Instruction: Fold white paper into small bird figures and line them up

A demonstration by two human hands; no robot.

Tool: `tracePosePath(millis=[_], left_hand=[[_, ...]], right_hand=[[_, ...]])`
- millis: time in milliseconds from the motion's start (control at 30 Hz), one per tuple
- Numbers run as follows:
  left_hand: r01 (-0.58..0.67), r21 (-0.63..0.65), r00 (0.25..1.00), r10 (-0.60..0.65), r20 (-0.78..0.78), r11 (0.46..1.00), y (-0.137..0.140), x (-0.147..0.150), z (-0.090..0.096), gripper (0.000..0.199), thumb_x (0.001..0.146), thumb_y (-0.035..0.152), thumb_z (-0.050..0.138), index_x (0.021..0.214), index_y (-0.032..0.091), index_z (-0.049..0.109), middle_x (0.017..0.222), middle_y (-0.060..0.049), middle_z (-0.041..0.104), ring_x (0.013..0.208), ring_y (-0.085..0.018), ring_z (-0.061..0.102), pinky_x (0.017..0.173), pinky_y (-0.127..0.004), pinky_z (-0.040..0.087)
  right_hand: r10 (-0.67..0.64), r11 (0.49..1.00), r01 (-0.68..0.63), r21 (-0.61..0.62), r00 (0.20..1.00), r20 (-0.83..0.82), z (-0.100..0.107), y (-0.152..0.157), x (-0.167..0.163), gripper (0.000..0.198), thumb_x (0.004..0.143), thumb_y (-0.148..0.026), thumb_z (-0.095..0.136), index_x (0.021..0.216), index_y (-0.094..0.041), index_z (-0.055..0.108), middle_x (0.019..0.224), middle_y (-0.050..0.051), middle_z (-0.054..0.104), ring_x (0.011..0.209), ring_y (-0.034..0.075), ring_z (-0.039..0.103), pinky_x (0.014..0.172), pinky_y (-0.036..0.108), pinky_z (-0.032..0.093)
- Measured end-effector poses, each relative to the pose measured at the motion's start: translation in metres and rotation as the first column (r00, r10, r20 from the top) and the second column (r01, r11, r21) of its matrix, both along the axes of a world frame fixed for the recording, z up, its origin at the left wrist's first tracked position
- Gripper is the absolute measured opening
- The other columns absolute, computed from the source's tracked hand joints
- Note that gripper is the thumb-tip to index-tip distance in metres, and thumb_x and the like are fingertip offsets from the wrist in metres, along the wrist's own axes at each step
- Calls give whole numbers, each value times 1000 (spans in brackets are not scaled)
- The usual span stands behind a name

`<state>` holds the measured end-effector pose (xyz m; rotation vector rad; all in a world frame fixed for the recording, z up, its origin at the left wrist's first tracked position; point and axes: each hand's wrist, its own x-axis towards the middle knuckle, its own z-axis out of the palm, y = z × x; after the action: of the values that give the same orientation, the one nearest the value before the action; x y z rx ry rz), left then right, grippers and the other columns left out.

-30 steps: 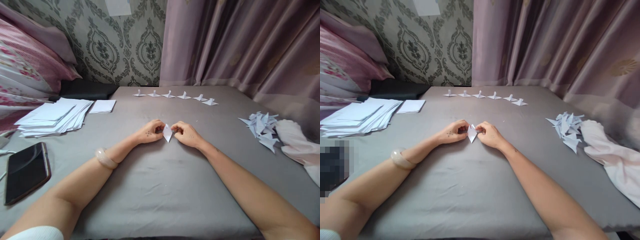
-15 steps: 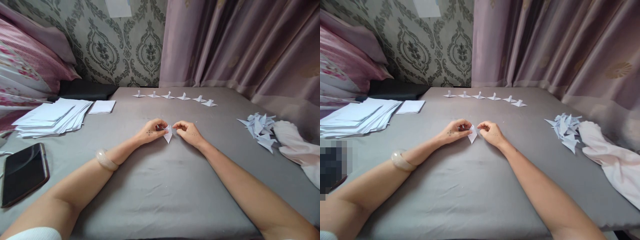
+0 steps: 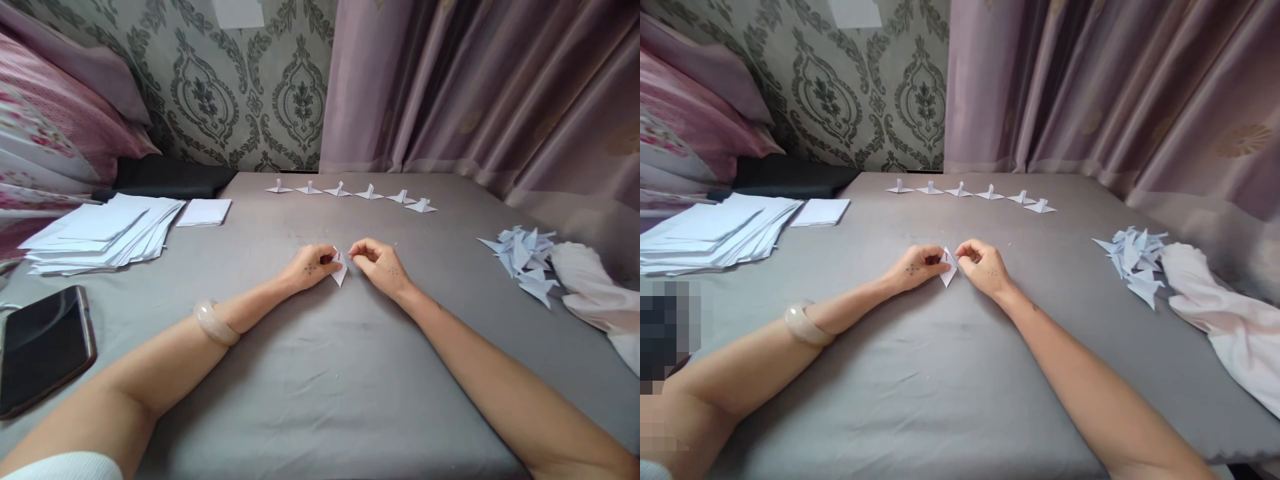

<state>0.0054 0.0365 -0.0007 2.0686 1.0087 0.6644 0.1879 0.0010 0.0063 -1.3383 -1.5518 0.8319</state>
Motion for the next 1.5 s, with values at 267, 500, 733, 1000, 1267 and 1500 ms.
tracePosePath(millis=[267,500,733,1000,1267,1500], left_hand=[[-14,66,1000,16,-23,998,-1,2,3,25,79,29,57,61,17,44,57,5,40,56,-9,36,56,-22,29],[15,128,999,-10,-46,992,-2,0,5,30,85,31,53,60,16,48,56,5,37,56,-8,33,55,-22,27],[30,143,999,-25,-37,989,-2,-1,4,31,87,35,54,64,15,57,59,4,43,57,-8,36,55,-21,28],[61,220,997,-47,-69,974,-1,-1,3,30,89,33,54,67,16,64,63,2,53,58,-9,43,57,-21,31],[72,274,996,-56,-65,959,1,-2,-2,27,91,33,55,74,16,69,69,1,59,64,-10,51,61,-21,35],[55,224,996,-39,-75,973,-3,-3,5,24,90,31,53,86,19,73,73,-1,65,64,-11,52,60,-21,36]], right_hand=[[-3,1000,2,4,997,73,4,-4,-6,13,69,-22,52,73,-19,64,75,2,67,70,15,59,68,29,45],[13,1000,-12,-4,996,91,1,-3,-7,14,70,-21,53,75,-19,65,76,2,69,70,15,60,71,30,46],[21,995,-12,-100,996,91,10,-4,-11,20,76,-35,57,72,-18,65,64,0,61,58,13,53,61,28,43],[-31,981,56,-188,991,134,16,-1,-18,31,77,-46,57,64,-18,61,56,-1,56,52,11,47,55,26,39],[-66,980,125,-158,941,333,22,-1,-18,21,73,-36,57,65,-19,67,63,1,62,58,12,51,56,25,38],[-44,903,73,-424,996,78,22,3,-12,20,69,-37,66,66,-17,64,57,-2,51,48,7,36,41,22,24]])
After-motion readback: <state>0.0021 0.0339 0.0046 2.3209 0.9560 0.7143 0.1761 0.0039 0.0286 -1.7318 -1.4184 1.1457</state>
